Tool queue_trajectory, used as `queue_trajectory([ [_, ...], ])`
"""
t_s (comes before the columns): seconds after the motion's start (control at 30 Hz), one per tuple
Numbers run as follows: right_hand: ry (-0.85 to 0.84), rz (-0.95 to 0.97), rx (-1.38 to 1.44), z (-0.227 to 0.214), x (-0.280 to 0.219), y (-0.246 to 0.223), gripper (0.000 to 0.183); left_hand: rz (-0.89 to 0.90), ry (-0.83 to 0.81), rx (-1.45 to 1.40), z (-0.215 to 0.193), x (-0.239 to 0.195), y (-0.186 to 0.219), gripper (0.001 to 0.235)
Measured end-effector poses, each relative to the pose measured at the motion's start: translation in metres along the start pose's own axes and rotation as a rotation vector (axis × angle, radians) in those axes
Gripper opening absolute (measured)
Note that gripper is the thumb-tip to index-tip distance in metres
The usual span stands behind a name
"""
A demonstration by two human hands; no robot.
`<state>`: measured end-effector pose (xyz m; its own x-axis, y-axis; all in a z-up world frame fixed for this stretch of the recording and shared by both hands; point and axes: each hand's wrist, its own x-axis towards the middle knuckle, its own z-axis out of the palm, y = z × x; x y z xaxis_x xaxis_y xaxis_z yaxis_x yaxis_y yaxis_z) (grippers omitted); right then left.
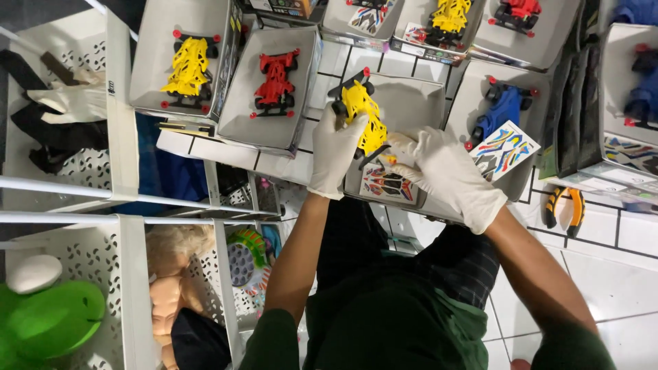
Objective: Assembling a mini 4WD toy car by fitting plastic components together and using side cutters to trim parts.
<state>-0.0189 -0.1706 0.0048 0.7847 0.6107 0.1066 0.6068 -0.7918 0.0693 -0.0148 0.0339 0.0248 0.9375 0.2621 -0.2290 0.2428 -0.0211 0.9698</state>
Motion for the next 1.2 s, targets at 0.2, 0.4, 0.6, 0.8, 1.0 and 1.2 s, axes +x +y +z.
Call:
queue_trajectory([
  [0.2,0.199,0.129,0.551,-0.007,0.013,-0.012,0.082,0.048,-0.011,-0.179,0.006,-0.017,0.011,0.049],
  [0.4,0.286,0.202,0.634,0.019,0.012,-0.030,0.092,0.089,-0.010,-0.200,0.008,-0.005,-0.024,0.040],
  [0.6,0.297,0.267,0.890,0.012,0.001,-0.019,0.085,0.183,0.074,-0.098,0.010,0.012,-0.069,0.040],
  [0.8,0.260,0.381,0.582,0.005,-0.013,-0.001,0.085,0.246,0.218,-0.057,0.009,0.015,-0.060,0.036],
  [1.0,0.421,0.146,0.147,0.031,0.004,-0.004,0.060,0.228,0.258,-0.023,-0.002,0.029,-0.083,0.029],
  [1.2,0.281,0.268,0.133,0.014,0.001,-0.012,0.045,0.161,0.175,0.043,0.004,0.011,-0.062,0.029],
])
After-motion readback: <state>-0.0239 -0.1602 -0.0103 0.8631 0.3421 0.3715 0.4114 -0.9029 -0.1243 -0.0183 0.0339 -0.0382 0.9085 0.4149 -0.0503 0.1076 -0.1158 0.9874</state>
